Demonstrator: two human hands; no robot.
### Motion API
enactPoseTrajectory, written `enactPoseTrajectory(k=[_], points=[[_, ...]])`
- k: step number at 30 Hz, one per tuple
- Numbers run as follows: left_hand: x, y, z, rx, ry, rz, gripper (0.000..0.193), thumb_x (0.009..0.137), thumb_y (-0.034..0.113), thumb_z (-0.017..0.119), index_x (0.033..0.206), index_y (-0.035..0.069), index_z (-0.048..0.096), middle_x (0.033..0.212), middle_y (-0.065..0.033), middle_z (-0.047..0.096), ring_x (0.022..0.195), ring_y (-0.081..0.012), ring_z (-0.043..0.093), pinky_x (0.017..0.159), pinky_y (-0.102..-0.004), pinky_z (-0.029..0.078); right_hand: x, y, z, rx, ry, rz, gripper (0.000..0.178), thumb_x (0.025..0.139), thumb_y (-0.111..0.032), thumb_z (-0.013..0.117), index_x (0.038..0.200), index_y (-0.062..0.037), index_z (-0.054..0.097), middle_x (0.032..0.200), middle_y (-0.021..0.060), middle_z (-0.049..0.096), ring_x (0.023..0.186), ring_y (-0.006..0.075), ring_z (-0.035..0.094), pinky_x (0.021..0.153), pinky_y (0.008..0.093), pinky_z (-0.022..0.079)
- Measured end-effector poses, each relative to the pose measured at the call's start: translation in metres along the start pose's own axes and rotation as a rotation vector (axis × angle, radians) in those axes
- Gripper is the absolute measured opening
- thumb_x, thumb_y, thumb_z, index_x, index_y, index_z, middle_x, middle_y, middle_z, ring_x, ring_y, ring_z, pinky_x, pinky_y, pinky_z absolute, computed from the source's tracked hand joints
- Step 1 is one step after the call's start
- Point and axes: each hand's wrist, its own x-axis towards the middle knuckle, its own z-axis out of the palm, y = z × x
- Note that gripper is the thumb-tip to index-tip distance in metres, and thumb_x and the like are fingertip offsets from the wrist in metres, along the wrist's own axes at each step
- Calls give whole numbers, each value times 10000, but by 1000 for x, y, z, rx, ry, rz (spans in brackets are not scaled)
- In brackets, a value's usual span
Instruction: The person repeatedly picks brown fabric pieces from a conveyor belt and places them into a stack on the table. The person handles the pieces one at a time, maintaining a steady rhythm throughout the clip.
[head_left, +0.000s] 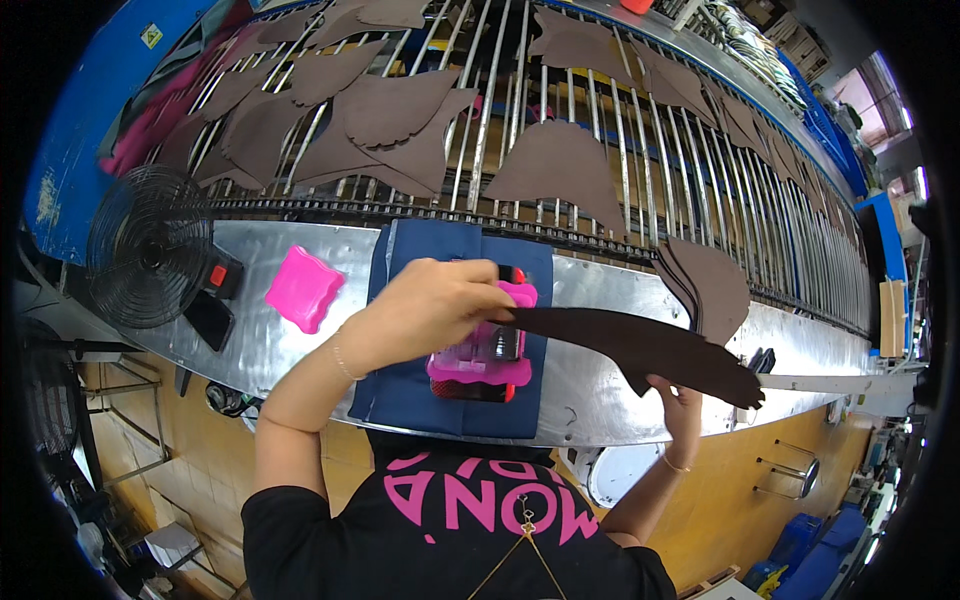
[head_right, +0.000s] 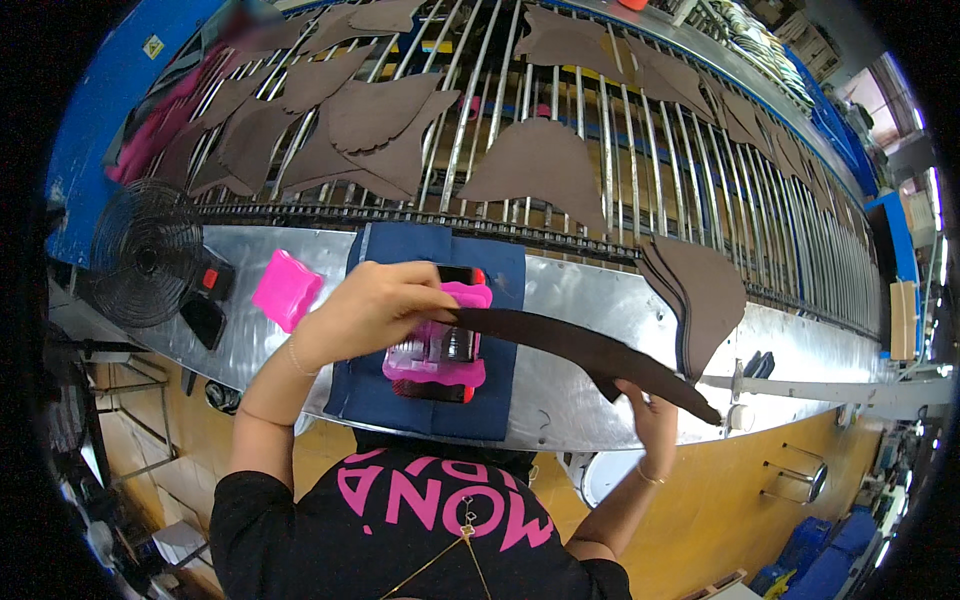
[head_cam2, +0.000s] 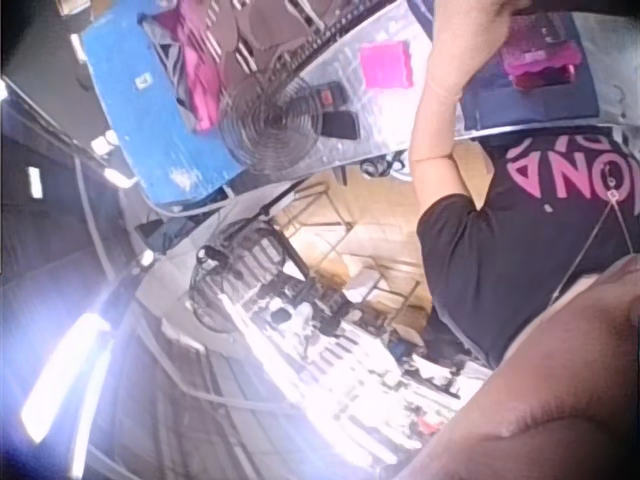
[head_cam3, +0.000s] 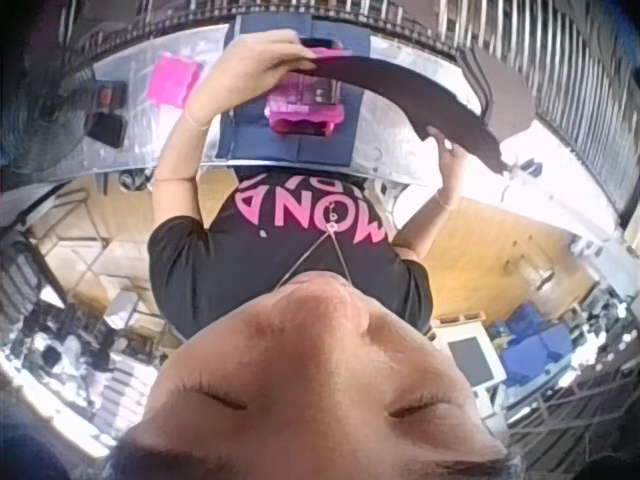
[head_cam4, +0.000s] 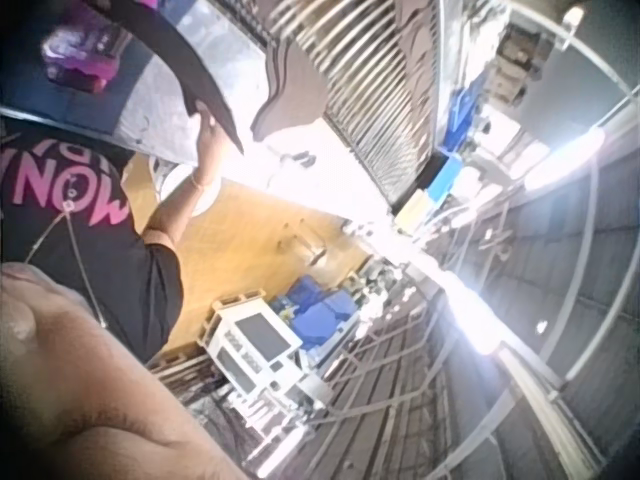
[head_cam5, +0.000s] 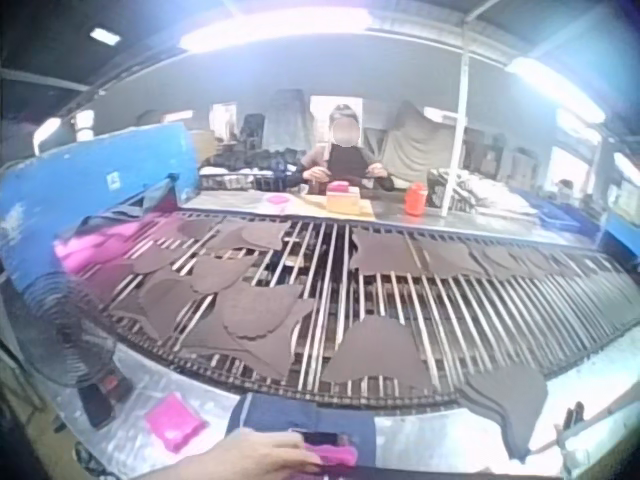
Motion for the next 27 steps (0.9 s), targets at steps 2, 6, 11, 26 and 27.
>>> enactPoseTrajectory(k=[2,6,11,26,27], points=[[16,7,11,56,-107,64,136,742,69,682,872,105,666,818,-64,539,629,-262,580,553,-345,482,-11,-1,-37,-125,-25,33,187,760,-67,726,935,-19,682,911,61,683,840,176,603,785,307,450],[46,16,29,97,-253,144,121,756,94,673,872,125,653,852,-52,500,633,-252,575,557,-361,486,-25,-23,-92,-196,47,-12,190,793,-66,700,954,19,643,835,57,654,773,167,585,707,275,460],[73,13,18,130,237,121,416,737,154,728,1128,144,585,872,-48,515,585,-198,545,492,-307,441,16,-68,-90,290,387,-33,118,887,-105,625,818,-26,572,598,0,494,432,44,397,366,185,312],[-66,-27,-68,-118,830,-590,655,783,69,720,1360,81,410,817,3,424,588,-19,389,498,-151,354,260,-31,190,1273,-72,194,393,952,-3,389,1305,-118,256,1174,178,503,857,302,657,671,350,581],[-73,-29,-67,-114,844,-601,664,784,69,718,1366,80,399,819,2,428,602,-21,399,500,-151,358,263,-32,199,1259,-72,212,363,955,2,379,1287,-101,277,1165,179,508,879,299,654,687,351,585]])
